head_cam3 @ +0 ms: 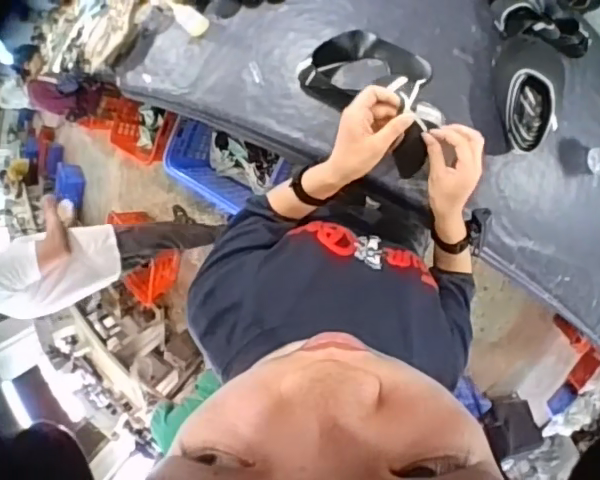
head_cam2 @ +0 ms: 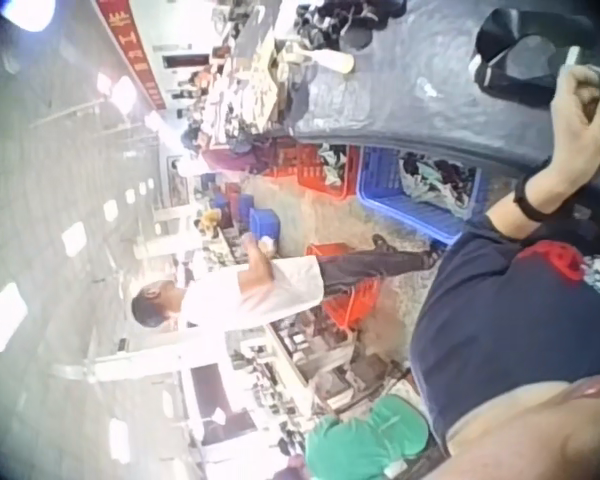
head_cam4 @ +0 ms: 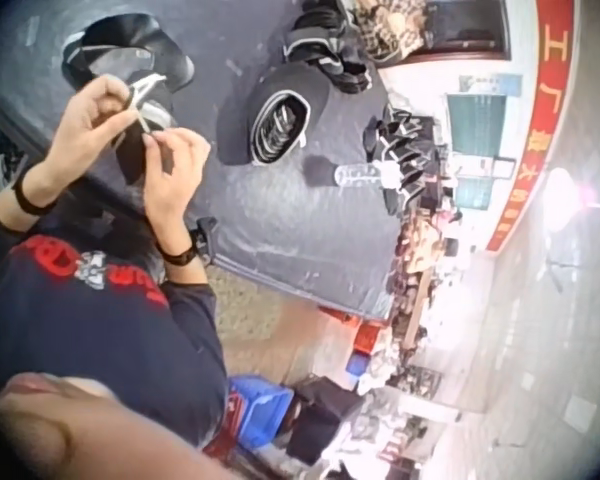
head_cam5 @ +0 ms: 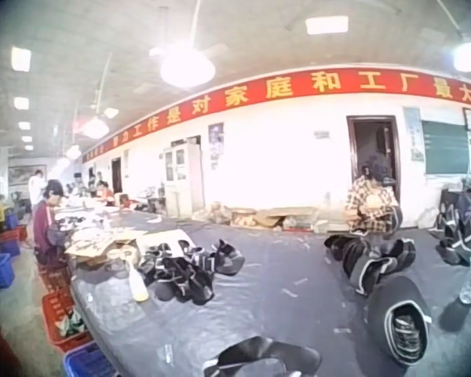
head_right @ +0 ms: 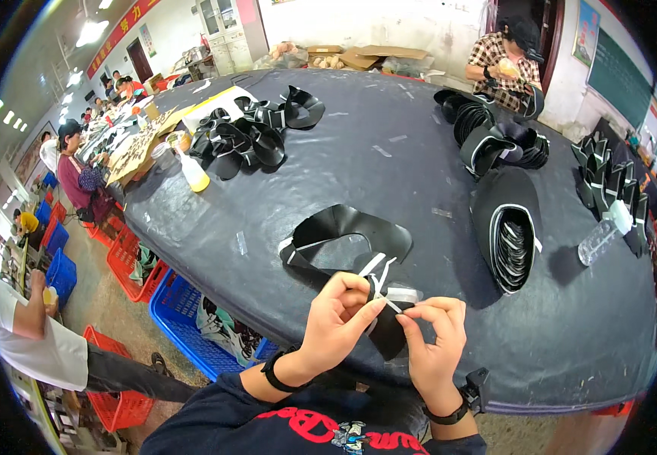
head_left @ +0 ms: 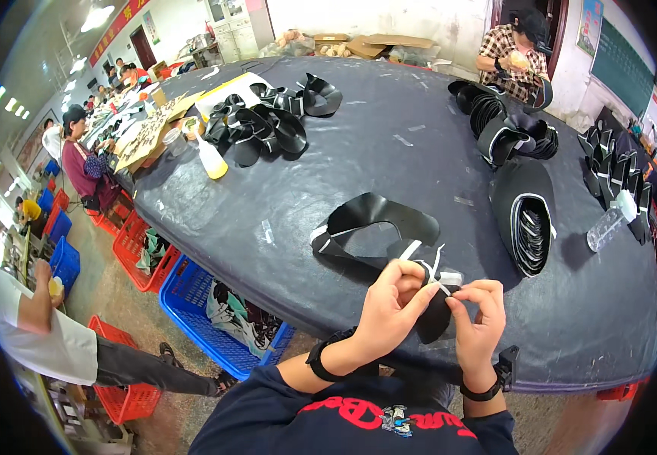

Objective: Applying reinforcement strips to black shoe upper components by hand.

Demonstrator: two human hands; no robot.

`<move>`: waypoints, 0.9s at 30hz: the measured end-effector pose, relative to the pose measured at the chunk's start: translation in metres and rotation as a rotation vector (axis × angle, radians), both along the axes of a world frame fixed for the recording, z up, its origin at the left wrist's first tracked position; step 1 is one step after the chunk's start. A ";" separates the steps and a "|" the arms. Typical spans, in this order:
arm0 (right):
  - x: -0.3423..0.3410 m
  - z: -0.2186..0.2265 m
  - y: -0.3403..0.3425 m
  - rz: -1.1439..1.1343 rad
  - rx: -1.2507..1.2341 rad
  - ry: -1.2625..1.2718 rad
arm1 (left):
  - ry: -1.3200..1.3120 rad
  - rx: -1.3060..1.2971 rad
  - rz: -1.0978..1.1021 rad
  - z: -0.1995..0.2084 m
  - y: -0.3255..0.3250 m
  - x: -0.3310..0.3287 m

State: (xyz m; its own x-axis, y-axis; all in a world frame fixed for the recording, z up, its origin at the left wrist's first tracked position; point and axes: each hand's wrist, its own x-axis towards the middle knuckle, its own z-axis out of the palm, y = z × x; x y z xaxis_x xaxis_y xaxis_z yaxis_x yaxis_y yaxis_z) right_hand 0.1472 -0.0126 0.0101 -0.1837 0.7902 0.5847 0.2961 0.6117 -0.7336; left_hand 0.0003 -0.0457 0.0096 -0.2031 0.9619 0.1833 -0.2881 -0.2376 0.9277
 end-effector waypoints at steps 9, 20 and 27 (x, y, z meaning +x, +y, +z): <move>0.006 0.016 0.006 0.239 -0.164 -0.112 | 0.528 0.175 0.202 -0.003 0.002 -0.003; 0.010 0.015 0.027 0.041 -0.244 0.077 | 0.160 0.029 0.183 -0.007 0.004 0.010; 0.000 0.014 0.044 0.431 -0.907 0.308 | 0.018 -0.036 0.118 -0.008 0.006 0.008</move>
